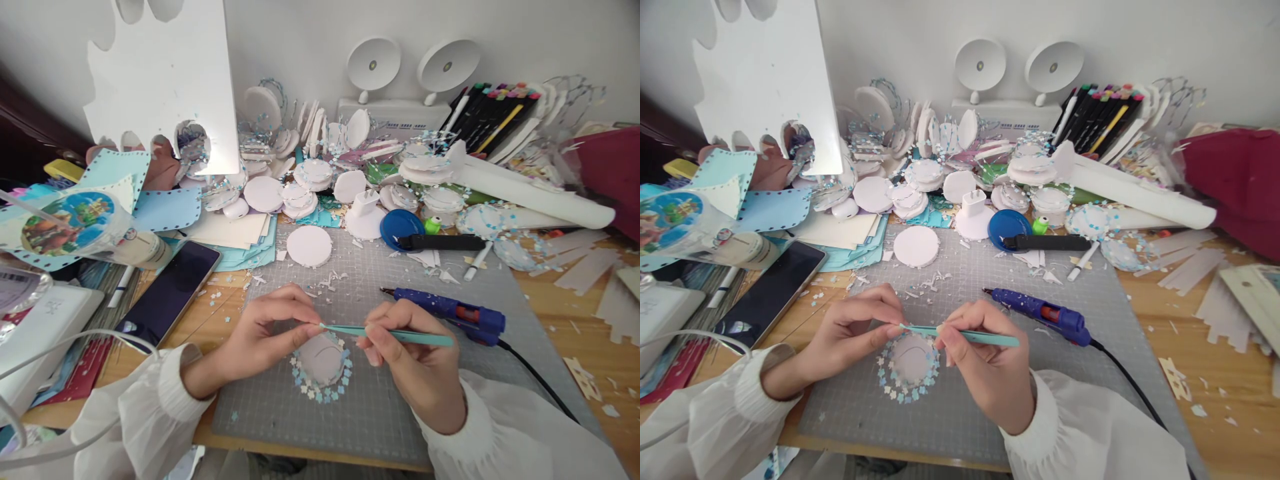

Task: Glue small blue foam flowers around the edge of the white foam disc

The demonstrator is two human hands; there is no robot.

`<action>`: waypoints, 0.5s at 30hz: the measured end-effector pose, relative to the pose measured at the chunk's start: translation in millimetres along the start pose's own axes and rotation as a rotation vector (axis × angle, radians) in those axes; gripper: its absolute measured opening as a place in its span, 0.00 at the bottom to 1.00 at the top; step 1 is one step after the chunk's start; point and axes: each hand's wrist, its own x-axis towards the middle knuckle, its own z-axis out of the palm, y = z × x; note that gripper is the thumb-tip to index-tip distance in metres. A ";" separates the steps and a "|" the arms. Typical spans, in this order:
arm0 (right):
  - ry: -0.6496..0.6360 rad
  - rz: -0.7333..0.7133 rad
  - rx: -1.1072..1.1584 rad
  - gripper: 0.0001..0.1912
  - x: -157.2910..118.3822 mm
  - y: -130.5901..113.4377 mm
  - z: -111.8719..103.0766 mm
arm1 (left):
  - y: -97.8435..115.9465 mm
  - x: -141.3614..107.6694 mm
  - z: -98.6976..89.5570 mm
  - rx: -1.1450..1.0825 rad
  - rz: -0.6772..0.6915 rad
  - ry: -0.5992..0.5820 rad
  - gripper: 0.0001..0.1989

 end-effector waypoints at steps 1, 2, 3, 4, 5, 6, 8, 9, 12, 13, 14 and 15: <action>-0.003 0.001 -0.004 0.06 -0.1 -0.1 0.0 | 0.0 0.1 0.0 0.002 -0.003 0.000 0.05; -0.004 0.001 -0.005 0.06 -0.2 -0.1 -0.2 | 0.0 0.2 0.1 0.002 -0.004 0.001 0.05; -0.004 0.000 -0.006 0.06 -0.2 0.0 -0.3 | -0.2 0.1 0.2 0.003 -0.005 0.003 0.05; -0.004 -0.005 -0.005 0.06 0.0 0.2 -0.6 | -0.4 0.1 0.3 0.002 -0.006 0.006 0.05; -0.001 -0.015 -0.003 0.06 0.4 0.5 -1.0 | -0.6 0.0 0.3 -0.001 -0.008 0.009 0.05; 0.000 -0.029 -0.001 0.06 1.0 0.7 -1.4 | -0.7 0.0 0.4 -0.006 -0.012 0.013 0.05; 0.013 -0.063 0.007 0.06 2.7 0.8 -2.3 | -0.2 0.2 0.4 -0.014 -0.029 0.015 0.05; 0.029 -0.080 0.012 0.06 3.7 0.5 -2.7 | 0.3 0.4 0.3 -0.017 -0.043 0.016 0.05; 0.097 -0.135 -0.006 0.06 6.1 -3.5 -2.3 | 2.6 0.8 -0.3 -0.018 -0.124 0.043 0.08; 0.124 -0.161 -0.038 0.06 6.3 -6.1 -1.5 | 3.0 0.7 -0.6 -0.018 -0.161 0.056 0.10; 0.152 -0.196 -0.086 0.06 6.0 -9.3 -0.4 | 3.2 0.4 -0.9 -0.016 -0.196 0.072 0.13; 0.185 -0.238 -0.159 0.06 5.1 -12.9 0.9 | 2.9 0.0 -1.4 -0.015 -0.226 0.086 0.16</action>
